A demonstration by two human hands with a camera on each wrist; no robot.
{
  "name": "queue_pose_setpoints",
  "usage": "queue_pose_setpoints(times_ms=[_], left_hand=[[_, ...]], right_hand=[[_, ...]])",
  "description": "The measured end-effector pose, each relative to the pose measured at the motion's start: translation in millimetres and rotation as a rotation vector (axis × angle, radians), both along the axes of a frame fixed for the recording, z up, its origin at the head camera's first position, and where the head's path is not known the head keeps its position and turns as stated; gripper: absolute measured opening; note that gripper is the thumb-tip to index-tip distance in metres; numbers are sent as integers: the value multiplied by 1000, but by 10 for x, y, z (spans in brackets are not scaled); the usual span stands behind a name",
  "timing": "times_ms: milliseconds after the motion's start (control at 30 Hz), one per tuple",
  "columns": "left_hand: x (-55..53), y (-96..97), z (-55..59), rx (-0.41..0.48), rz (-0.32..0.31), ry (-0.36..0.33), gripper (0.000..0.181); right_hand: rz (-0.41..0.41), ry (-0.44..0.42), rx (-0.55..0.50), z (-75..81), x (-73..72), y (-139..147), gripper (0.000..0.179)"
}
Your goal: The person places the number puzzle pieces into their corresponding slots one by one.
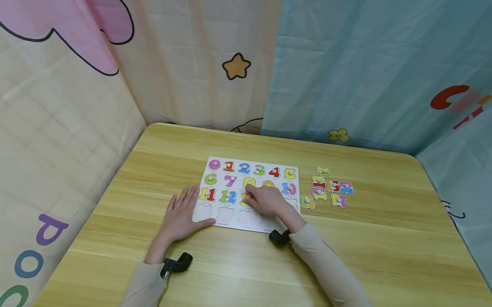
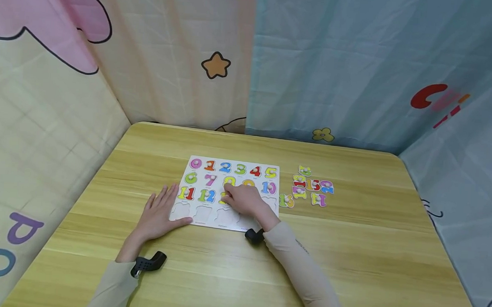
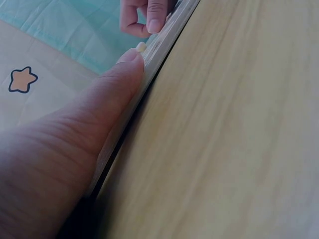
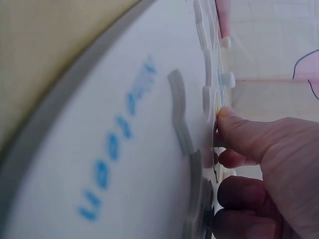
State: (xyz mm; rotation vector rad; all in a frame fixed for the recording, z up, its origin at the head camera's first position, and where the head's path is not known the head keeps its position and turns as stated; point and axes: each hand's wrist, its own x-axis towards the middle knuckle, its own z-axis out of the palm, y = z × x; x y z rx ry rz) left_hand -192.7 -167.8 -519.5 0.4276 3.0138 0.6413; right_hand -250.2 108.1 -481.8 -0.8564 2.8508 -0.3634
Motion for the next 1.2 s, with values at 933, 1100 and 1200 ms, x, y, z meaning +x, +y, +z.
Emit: queue_pose_setpoints(times_ms=[933, 1100, 1200], left_hand=[[-4, 9, -1, 7, -7, 2, 112], [-6, 9, 4, -1, -3, 3, 113], [-2, 5, 13, 1, 0, 3, 113]], right_hand=[[-117, -75, -72, 40, 91, 302, 20], [-306, -58, -120, 86, 115, 776, 24], [-452, -24, -138, 114, 137, 1103, 29]])
